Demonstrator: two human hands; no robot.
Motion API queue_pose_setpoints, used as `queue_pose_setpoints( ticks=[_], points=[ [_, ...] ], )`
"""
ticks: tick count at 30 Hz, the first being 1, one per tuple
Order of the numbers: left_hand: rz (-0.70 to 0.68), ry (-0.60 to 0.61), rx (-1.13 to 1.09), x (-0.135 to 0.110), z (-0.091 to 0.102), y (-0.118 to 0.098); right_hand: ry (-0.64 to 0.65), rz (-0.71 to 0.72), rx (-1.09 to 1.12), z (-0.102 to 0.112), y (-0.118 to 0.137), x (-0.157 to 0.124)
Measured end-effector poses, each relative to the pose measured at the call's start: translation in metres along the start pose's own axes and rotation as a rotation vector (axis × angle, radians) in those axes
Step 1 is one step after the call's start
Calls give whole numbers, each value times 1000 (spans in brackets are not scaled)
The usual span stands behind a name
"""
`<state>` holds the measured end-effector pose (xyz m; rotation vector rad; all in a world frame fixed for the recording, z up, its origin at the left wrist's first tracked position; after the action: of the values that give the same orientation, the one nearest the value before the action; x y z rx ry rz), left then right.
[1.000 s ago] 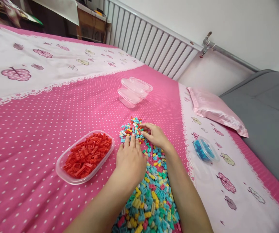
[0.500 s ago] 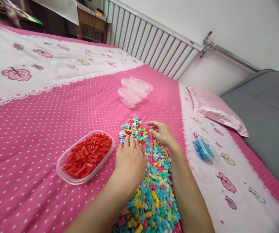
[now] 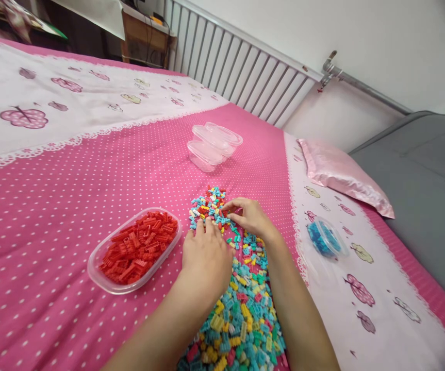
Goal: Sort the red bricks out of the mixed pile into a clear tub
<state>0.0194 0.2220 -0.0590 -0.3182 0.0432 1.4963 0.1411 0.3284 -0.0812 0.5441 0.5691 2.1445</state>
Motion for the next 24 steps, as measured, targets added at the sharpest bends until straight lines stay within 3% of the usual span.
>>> queue_pose_setpoints(
  ticks=[8,14,18,22,24],
  points=[
    [-6,-163,-124,0,7,0,-1,12,-77,0,-5,-1],
    [-70,-188,-436,2,7,-1,-141,-89,-161,18,-15,-6],
    [-99,-48,-995,7,4,-5,-186,-109,-52,30,-12,-9],
    [147,224,-1863,11,5,-7,-202,-62,149,39,8,-12],
    [274,299,-2158,12,7,-6,-179,-36,247,42,22,-15]
  ],
)
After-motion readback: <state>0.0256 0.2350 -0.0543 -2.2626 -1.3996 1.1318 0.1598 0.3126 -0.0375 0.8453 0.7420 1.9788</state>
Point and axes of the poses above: each hand's wrist, its own x-axis towards the middle knuckle, its own z-axis out of the back of the hand, y = z × x, the point moved 2 cm from there along x, towards the middle knuckle, and after that the axes turned 5 degrees about z, right-handed, at the moved point
